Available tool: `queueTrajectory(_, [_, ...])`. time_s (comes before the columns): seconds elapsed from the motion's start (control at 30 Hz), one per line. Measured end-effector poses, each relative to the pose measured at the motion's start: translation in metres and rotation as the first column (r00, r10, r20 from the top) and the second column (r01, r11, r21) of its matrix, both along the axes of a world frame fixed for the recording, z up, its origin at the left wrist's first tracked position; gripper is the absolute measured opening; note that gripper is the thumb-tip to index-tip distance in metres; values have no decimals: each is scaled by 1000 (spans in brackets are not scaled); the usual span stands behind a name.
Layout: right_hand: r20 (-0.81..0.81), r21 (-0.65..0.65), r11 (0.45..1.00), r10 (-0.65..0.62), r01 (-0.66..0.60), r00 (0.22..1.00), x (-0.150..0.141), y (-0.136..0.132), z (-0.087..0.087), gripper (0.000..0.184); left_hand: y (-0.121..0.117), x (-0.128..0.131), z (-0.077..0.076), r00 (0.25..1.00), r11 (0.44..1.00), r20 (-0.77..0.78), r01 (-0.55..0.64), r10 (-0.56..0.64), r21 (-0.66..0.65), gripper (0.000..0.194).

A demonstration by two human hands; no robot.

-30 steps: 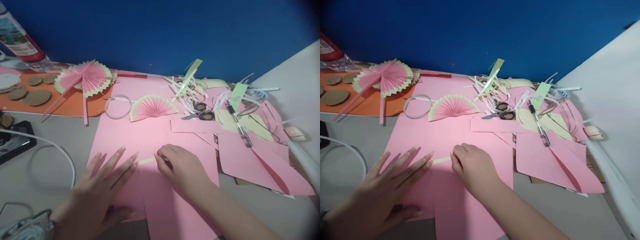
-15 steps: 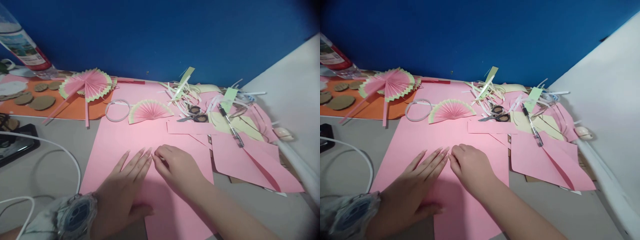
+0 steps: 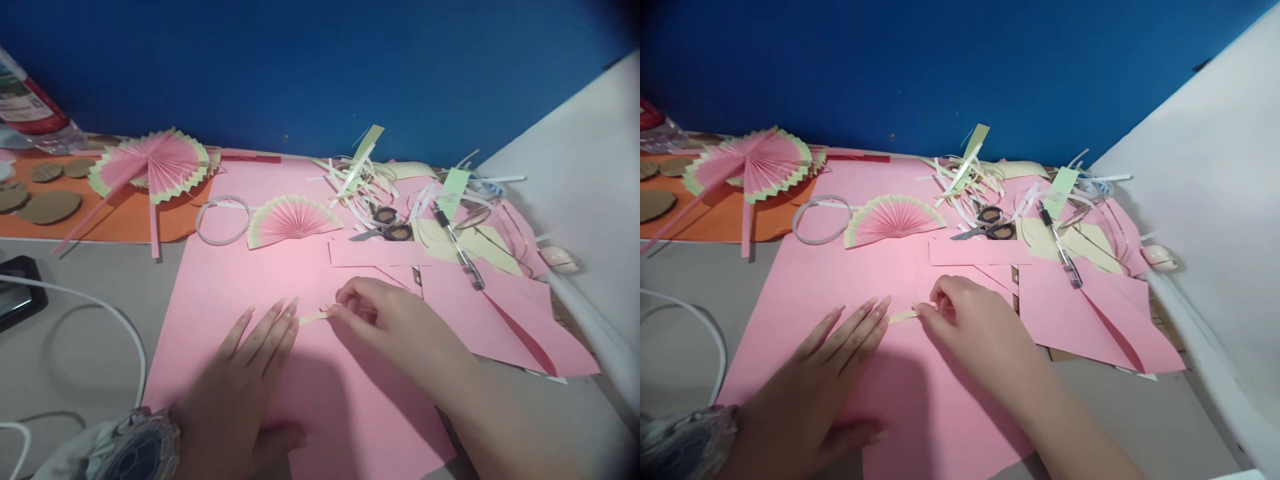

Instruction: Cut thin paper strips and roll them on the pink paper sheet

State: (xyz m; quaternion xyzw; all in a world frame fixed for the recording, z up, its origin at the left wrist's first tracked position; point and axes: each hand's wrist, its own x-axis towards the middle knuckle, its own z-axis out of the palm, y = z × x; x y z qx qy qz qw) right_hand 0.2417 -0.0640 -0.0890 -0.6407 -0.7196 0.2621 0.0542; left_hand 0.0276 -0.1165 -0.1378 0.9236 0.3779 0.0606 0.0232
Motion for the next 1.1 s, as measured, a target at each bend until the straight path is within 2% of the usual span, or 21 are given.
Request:
queueTrajectory(0.1, [-89,-33,999,39,-42,995,5,0,-3,20,1,0,-1,1000,1000,6,11,-11,-3,91])
queueTrajectory(0.2, [-112,-52,997,53,-59,992,4,-2,-6,24,0,0,-1,1000,1000,-2,12,-12,-25,90])
queueTrajectory(0.33, [-111,-47,997,59,-65,992,-3,-3,-7,25,-6,-3,2,1000,999,-18,-24,23,-43,87])
queueTrajectory(0.5, [-69,-31,993,114,-116,991,-15,-4,-7,24,-13,-1,2,996,997,52,-71,69,39,79])
queueTrajectory(0.67, [-56,-29,990,136,-138,989,-18,-3,-8,26,-11,1,-2,999,996,52,-10,5,89,85])
queueTrajectory(0.9, [-25,33,982,189,-188,982,-15,-2,-18,24,-13,-3,-7,1000,1000,-25,-6,6,15,87])
queueTrajectory(1.1, [-17,59,976,211,-210,977,-16,-4,-22,27,-11,-2,-10,1000,1000,6,17,-17,23,86])
